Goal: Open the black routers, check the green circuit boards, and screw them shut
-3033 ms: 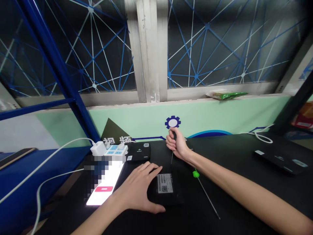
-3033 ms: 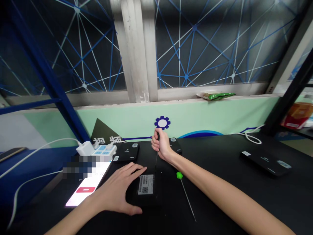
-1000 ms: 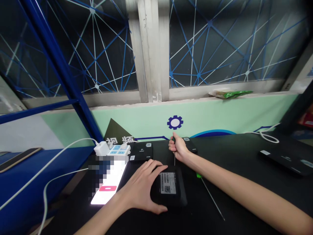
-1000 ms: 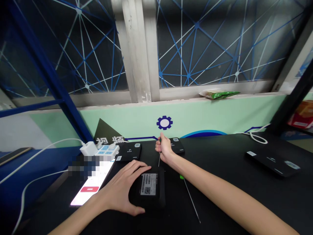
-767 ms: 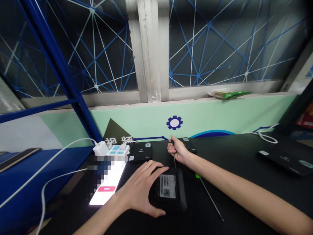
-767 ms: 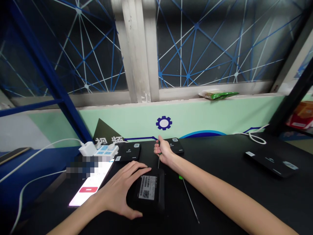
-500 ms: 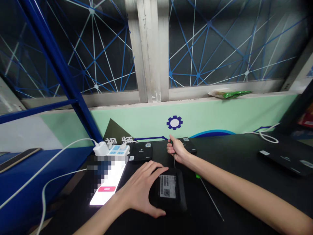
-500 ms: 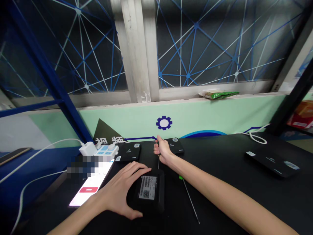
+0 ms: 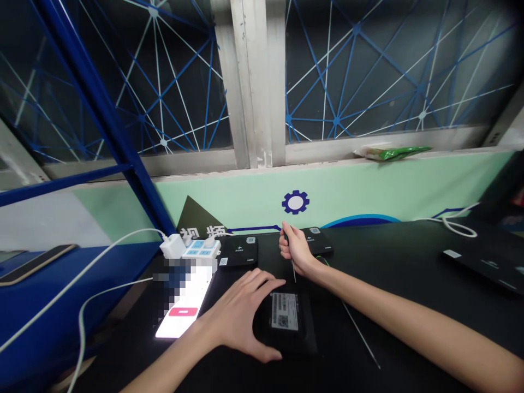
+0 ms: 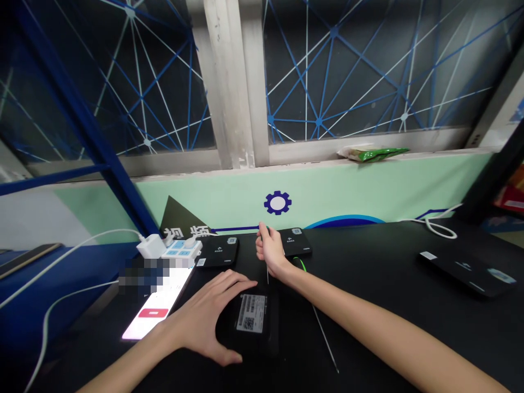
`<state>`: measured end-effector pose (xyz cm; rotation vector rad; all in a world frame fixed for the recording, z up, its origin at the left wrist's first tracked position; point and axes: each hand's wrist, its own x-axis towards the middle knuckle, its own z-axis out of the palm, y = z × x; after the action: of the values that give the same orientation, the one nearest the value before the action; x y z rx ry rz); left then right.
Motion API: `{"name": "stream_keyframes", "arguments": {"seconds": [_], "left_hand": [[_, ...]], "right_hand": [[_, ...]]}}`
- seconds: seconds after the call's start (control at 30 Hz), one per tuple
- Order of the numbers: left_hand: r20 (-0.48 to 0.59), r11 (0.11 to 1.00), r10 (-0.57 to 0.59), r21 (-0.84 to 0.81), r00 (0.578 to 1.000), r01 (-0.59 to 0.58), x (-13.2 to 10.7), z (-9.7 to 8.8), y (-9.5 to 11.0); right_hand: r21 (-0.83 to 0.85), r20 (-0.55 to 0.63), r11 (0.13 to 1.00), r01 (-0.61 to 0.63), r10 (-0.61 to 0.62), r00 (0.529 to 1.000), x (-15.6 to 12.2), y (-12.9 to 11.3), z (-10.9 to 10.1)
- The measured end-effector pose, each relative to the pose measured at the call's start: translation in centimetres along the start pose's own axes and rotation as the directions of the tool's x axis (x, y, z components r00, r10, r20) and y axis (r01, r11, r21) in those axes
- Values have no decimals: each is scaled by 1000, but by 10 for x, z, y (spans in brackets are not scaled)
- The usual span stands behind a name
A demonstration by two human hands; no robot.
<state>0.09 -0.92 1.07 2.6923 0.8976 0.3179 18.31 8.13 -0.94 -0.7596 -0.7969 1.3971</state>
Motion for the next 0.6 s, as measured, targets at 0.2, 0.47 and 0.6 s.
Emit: {"name": "stream_keyframes", "arguments": {"seconds": [0.2, 0.47, 0.6], "left_hand": [[16, 1000, -21, -12, 1000, 21, -1, 3, 0], [8, 999, -47, -9, 999, 47, -2, 7, 1], [6, 999, -45, -7, 999, 45, -1, 4, 3]], "right_hand": [[-47, 38, 995, 89, -87, 996, -5, -1, 3], [-130, 159, 975, 181, -160, 974, -18, -13, 12], [-182, 131, 951, 249, -227, 965, -12, -24, 7]]}}
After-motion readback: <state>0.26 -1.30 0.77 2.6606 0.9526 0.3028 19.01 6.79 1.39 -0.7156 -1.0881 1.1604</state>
